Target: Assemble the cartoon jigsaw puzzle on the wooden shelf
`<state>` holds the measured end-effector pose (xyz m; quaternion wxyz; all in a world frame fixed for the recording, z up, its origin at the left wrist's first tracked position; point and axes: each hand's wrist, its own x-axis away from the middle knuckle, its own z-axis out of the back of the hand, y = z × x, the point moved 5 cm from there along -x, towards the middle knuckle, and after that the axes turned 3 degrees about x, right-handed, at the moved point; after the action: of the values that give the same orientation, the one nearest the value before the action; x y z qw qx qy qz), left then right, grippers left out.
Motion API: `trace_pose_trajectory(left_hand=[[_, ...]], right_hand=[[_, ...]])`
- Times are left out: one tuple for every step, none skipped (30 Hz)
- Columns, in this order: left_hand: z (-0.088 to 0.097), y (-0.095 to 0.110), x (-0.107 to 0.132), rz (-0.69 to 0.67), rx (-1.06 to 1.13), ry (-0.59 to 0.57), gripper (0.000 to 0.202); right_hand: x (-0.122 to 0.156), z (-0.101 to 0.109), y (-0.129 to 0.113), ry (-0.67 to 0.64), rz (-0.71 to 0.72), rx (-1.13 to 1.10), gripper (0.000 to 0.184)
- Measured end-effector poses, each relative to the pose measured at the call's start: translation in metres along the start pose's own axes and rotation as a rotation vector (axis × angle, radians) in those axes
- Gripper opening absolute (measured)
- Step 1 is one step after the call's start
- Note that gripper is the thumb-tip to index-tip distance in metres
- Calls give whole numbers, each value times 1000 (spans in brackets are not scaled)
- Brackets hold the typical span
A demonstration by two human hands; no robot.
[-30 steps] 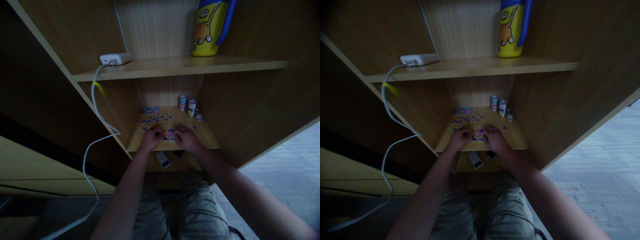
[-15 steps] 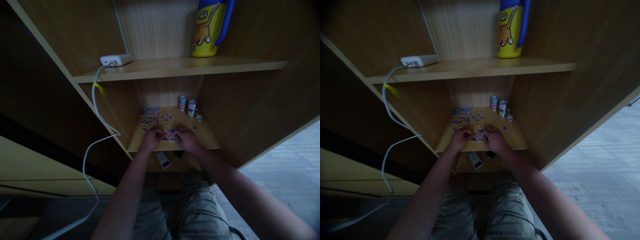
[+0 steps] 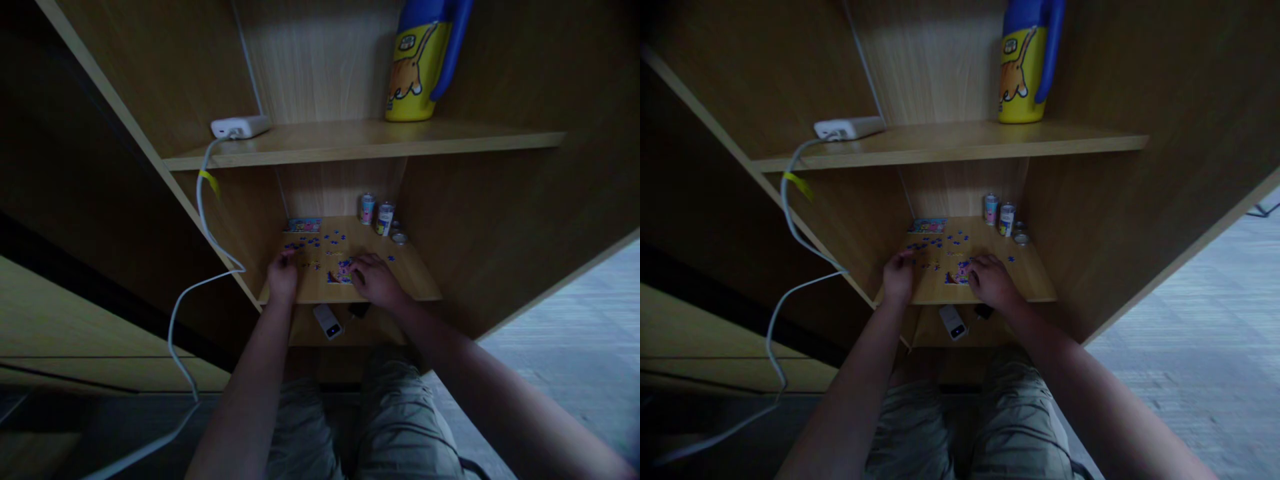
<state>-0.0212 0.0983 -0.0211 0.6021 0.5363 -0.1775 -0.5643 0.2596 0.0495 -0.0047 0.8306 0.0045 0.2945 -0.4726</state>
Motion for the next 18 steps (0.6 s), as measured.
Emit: trace_pose_trajectory(left_hand=[[-3,6,2,-54,-55,-18,28],[-6,13,5,-98,-113,-43,24],[-10,20,8,-133,-179,-74,20],[-15,27,11,-166,-250,-119,18],[-20,32,13,-186,-315,-162,16],[-23,36,15,-194,-367,-195,15],[-25,38,16,-193,-402,-218,14],[-26,39,16,-189,-422,-229,14],[-26,40,16,-184,-429,-232,14],[-26,40,16,-180,-427,-233,15],[-26,39,16,-177,-422,-233,16],[-26,39,16,-175,-416,-234,18],[-26,39,16,-169,-409,-235,19],[-26,39,17,-160,-403,-238,19],[-26,40,17,-152,-397,-243,19],[-26,40,18,-147,-393,-249,18],[-26,41,18,-147,-391,-253,18],[-26,42,18,-150,-390,-248,18]], right_hand=[[0,0,0,4,-1,-3,16],[0,1,0,9,1,-7,16],[0,1,0,13,3,-11,15],[0,1,0,17,4,-14,15],[0,1,0,18,4,-13,15],[0,1,0,18,0,-10,15],[0,0,1,18,-4,-6,15],[0,0,1,17,-8,-2,14],[0,0,2,17,-9,0,14],[0,0,2,18,-9,1,14],[0,0,2,18,-7,1,14],[0,0,2,16,-5,1,14],[0,0,2,12,-3,2,15],[0,0,2,10,-4,2,15],[0,0,2,8,-6,2,15],[0,0,2,8,-8,2,15],[0,0,2,7,-9,2,15],[0,0,2,7,-10,3,15]])
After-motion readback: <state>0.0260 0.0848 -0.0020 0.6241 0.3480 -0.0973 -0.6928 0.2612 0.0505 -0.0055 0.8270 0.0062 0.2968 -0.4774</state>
